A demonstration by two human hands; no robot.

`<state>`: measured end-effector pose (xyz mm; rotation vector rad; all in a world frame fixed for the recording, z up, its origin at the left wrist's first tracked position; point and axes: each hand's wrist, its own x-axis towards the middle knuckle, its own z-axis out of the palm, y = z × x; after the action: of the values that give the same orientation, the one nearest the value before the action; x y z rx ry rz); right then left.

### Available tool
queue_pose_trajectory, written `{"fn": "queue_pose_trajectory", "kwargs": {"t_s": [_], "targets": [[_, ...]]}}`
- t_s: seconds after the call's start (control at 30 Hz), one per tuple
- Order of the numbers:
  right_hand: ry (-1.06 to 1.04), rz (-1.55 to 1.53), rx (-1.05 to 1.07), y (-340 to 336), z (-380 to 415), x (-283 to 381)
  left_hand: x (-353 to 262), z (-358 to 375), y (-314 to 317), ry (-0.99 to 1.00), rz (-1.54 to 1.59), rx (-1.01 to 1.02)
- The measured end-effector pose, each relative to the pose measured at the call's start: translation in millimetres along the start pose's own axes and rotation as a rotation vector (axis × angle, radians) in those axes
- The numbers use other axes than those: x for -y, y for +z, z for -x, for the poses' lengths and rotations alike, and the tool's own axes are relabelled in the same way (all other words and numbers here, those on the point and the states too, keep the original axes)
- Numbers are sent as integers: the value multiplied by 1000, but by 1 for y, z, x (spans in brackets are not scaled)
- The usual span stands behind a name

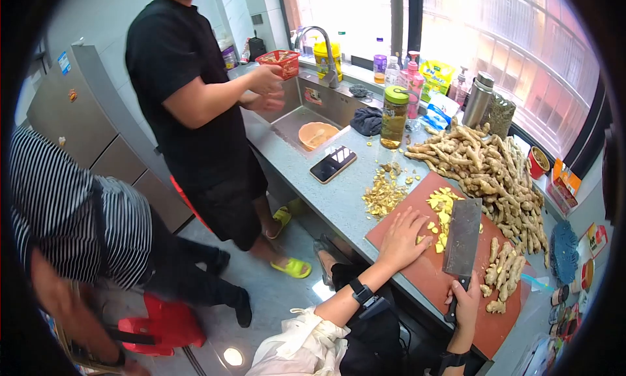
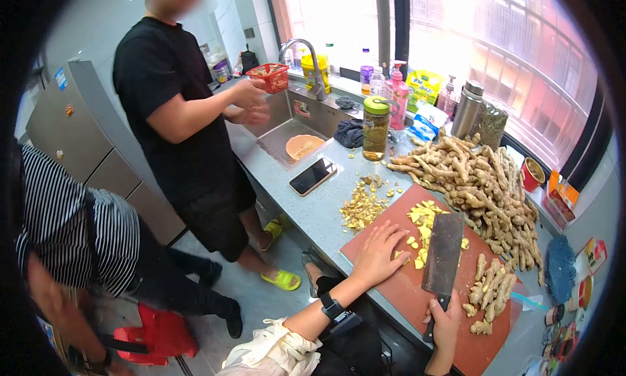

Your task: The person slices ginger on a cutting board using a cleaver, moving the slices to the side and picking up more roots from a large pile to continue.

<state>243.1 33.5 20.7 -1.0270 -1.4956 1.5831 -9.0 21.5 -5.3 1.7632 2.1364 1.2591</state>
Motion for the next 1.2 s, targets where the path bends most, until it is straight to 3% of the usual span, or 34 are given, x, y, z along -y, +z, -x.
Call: {"fn": "queue_pose_trajectory", "kwargs": {"t_s": [0.27,0.4,0.63,0.87,1.2], "targets": [[26,21,-1,-1,0,1,0,0,-5,69,52,-31],[20,-16,15,-1,0,1,-2,-2,-7,149,162,-162],[31,-42,8,0,2,4,-1,0,-8,65,222,-88],[59,-36,47,-4,0,8,6,3,-8,125,184,-47],[179,390,193,1,-6,61,5,2,-5,102,313,-50]]}}
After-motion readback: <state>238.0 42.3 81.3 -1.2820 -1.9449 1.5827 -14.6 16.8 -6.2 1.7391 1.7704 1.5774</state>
